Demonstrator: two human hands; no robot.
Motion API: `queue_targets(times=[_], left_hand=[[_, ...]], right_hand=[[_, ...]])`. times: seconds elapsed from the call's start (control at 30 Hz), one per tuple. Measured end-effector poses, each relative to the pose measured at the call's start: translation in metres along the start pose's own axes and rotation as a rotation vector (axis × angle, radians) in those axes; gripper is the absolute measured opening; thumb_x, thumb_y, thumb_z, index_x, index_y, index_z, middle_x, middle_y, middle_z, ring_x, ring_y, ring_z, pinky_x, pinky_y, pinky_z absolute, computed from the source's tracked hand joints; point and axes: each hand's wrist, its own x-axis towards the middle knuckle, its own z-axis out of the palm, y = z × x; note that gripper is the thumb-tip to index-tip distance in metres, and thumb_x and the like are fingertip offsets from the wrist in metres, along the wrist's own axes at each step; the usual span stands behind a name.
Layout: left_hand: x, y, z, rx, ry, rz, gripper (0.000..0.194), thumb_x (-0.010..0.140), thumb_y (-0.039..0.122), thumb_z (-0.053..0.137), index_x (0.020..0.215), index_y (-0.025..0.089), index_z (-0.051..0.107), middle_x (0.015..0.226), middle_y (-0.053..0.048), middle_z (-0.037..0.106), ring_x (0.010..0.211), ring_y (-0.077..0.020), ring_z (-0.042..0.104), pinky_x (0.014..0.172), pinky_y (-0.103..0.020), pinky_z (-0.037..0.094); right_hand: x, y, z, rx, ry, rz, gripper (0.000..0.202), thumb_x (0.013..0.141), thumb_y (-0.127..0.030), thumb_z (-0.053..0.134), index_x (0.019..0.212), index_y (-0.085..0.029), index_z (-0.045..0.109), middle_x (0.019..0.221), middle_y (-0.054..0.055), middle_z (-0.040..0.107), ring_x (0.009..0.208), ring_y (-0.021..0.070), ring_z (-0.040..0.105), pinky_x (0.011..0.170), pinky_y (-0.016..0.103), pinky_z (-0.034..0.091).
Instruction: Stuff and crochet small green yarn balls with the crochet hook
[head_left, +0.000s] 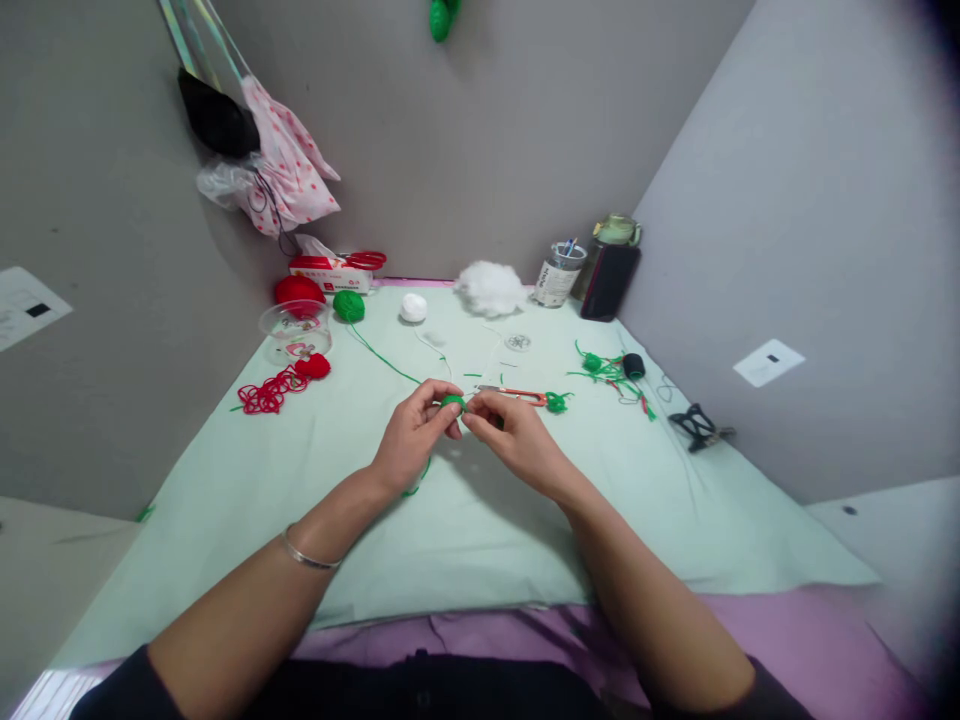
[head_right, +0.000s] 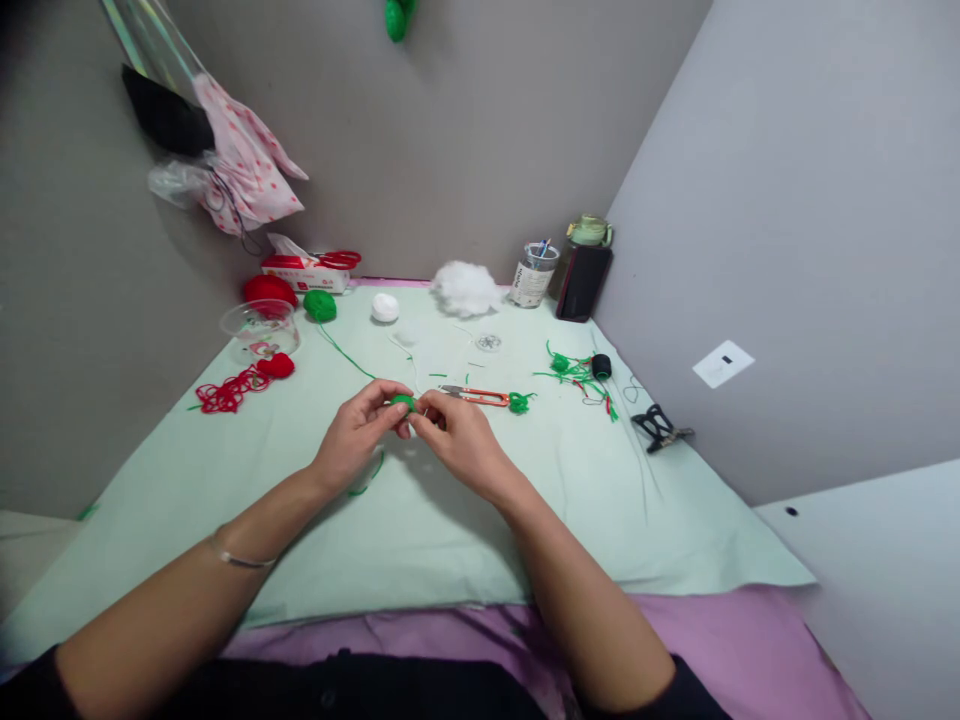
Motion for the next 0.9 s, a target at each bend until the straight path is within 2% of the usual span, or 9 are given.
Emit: queue_targets(times=[0.17,0.27,0.37,0.5,0.67,0.8,0.9], left_hand=[[0.002,0.000,-0.001,-0.035,-0.083,-0.069,0.030,0.093,0.043,0.067,0.108,0.017,0.066,0.090,-0.003,0.071,0.074,-0.0165,0.071,0.078,-0.033,0.058],[0.001,0.001,0.000,-0.034,-0.092,-0.083,0.032,0.091,0.043,0.070,0.111,0.018,0.066,0.082,-0.003,0.073,0.077,-0.0182,0.073,0.080,-0.033,0.057],[0.000,0.001,-0.001,-0.011,-0.081,-0.081,0.030,0.090,0.040,0.071,0.110,0.019,0.067,0.076,-0.003,0.073,0.076,-0.0184,0.072,0.078,-0.032,0.055],[0.002,-0.003,-0.001,0.041,-0.030,-0.067,0.018,0.088,0.030,0.070,0.102,0.019,0.069,0.067,0.000,0.069,0.067,-0.0159,0.066,0.067,-0.028,0.049],[0.007,-0.005,0.001,0.071,0.075,-0.018,0.013,0.077,0.016,0.069,0.089,0.020,0.065,0.068,0.005,0.062,0.057,-0.0110,0.056,0.058,-0.025,0.045],[0.008,-0.003,0.003,0.011,0.129,0.010,0.020,0.076,0.020,0.070,0.089,0.021,0.054,0.076,0.004,0.065,0.066,-0.0124,0.064,0.066,-0.026,0.051],[0.009,-0.001,0.000,-0.038,0.142,0.026,0.026,0.077,0.025,0.074,0.089,0.021,0.051,0.084,0.000,0.070,0.077,-0.0151,0.069,0.077,-0.031,0.055]], right_hand=[[0.002,0.005,0.003,-0.020,0.075,0.031,0.027,0.091,-0.038,0.063,0.071,-0.020,0.059,0.060,-0.006,0.043,0.058,0.0116,0.037,0.058,0.028,0.026],[0.004,0.005,0.000,0.086,0.059,0.073,0.033,0.090,-0.044,0.064,0.068,-0.019,0.058,0.059,-0.006,0.041,0.058,0.0113,0.034,0.057,0.028,0.025],[0.004,0.004,-0.004,0.215,-0.003,0.089,0.035,0.089,-0.047,0.062,0.069,-0.019,0.058,0.062,-0.004,0.046,0.060,0.0118,0.037,0.059,0.028,0.027],[0.003,0.002,-0.004,0.202,-0.107,0.099,0.028,0.091,-0.040,0.056,0.074,-0.019,0.061,0.065,-0.004,0.046,0.062,0.0126,0.039,0.061,0.028,0.029],[-0.004,-0.008,0.011,0.123,-0.051,0.086,0.020,0.090,-0.028,0.053,0.074,-0.020,0.060,0.063,-0.004,0.046,0.062,0.0141,0.040,0.061,0.028,0.029],[-0.007,-0.012,0.020,0.147,-0.001,0.076,0.020,0.092,-0.031,0.054,0.076,-0.021,0.060,0.062,-0.005,0.046,0.060,0.0136,0.040,0.059,0.028,0.029],[-0.005,-0.007,0.015,0.187,-0.041,0.056,0.020,0.095,-0.035,0.053,0.082,-0.021,0.062,0.064,-0.004,0.052,0.059,0.0132,0.043,0.059,0.028,0.033]])
